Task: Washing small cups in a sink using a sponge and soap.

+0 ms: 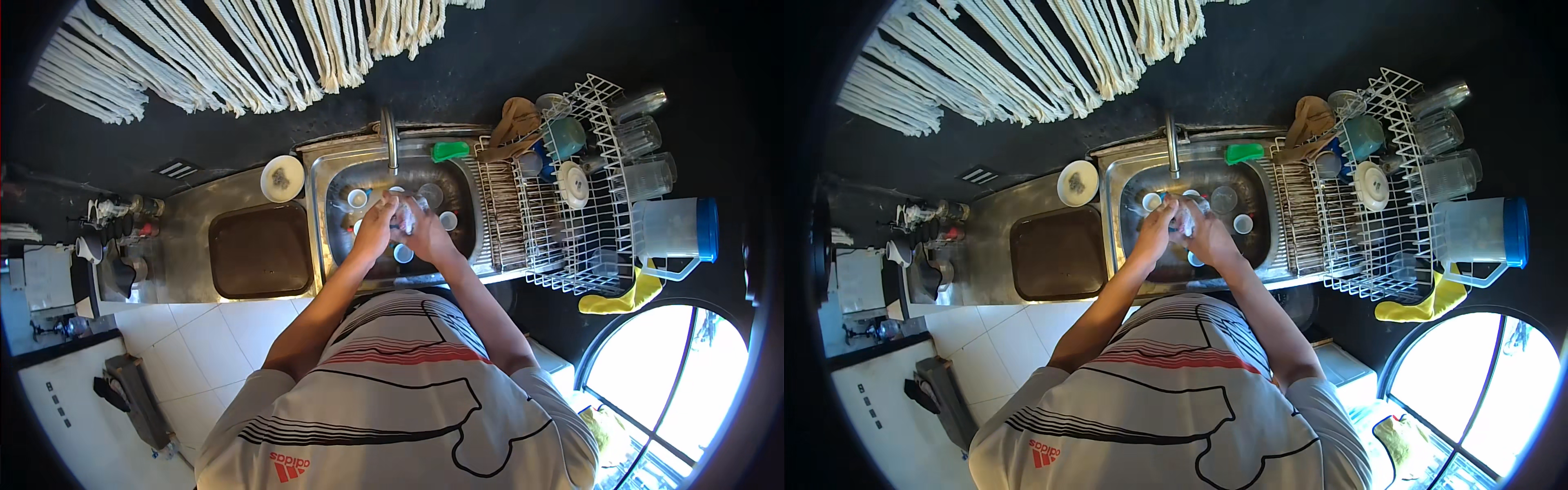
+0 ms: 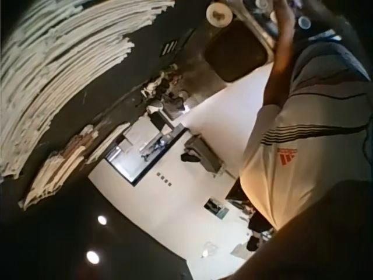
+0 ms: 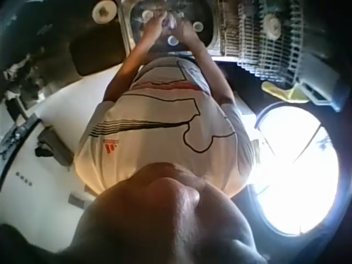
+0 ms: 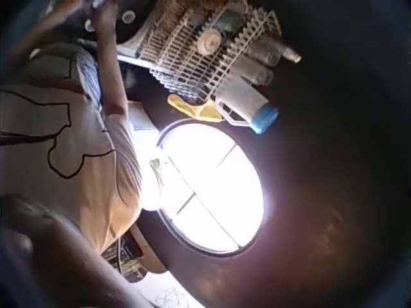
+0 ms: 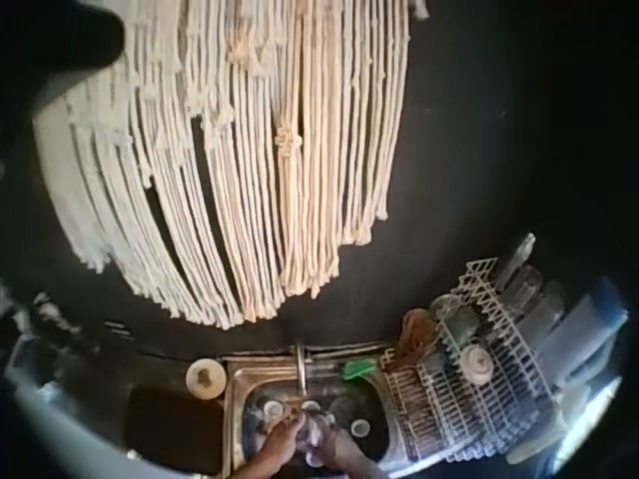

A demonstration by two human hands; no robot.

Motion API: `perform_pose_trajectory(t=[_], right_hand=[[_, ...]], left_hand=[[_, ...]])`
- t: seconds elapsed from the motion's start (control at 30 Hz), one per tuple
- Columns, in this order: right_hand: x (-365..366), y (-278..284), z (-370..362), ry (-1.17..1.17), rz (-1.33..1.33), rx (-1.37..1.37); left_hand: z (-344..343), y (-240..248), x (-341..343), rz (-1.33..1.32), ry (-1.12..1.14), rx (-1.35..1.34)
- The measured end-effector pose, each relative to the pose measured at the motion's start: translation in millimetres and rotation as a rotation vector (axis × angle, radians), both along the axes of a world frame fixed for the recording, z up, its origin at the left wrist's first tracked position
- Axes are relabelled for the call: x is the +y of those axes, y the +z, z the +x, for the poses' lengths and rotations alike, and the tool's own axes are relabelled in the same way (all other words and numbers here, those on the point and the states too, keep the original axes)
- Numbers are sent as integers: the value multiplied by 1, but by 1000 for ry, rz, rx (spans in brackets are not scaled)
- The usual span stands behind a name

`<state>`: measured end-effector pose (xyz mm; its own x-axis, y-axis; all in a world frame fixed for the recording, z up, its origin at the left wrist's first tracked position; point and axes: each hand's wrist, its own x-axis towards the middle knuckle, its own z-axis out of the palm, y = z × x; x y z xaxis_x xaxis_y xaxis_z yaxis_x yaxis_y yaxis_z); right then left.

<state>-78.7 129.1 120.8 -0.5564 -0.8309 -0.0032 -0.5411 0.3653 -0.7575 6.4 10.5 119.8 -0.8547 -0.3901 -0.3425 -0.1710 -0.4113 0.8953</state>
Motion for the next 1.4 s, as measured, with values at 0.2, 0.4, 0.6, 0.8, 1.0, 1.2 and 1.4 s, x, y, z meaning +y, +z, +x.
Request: perform_pose_trajectory(t=[0.2, 0.4, 0.6, 0.8, 1.0, 1.2, 1.4], right_hand=[[9, -1, -20, -39, -250, -956], [11, 14, -4, -61, -192, -138], [23, 18, -28, 134, -424, -1149], [11, -5, -35, 127, -296, -942], [15, 4, -35, 161, -200, -278], [14, -5, -52, 164, -106, -1033], [18, -22, -33, 68, -90, -104]], left_hand=[[2, 7, 11, -416, 27, 132], [8, -8, -1, -536, -40, -35], [22, 14, -7, -451, -209, 139], [22, -3, -7, -464, -243, 132], [17, 8, -5, -386, -122, 18], [14, 17, -2, -770, -270, -74], [7, -15, 9, -516, -69, -126]])
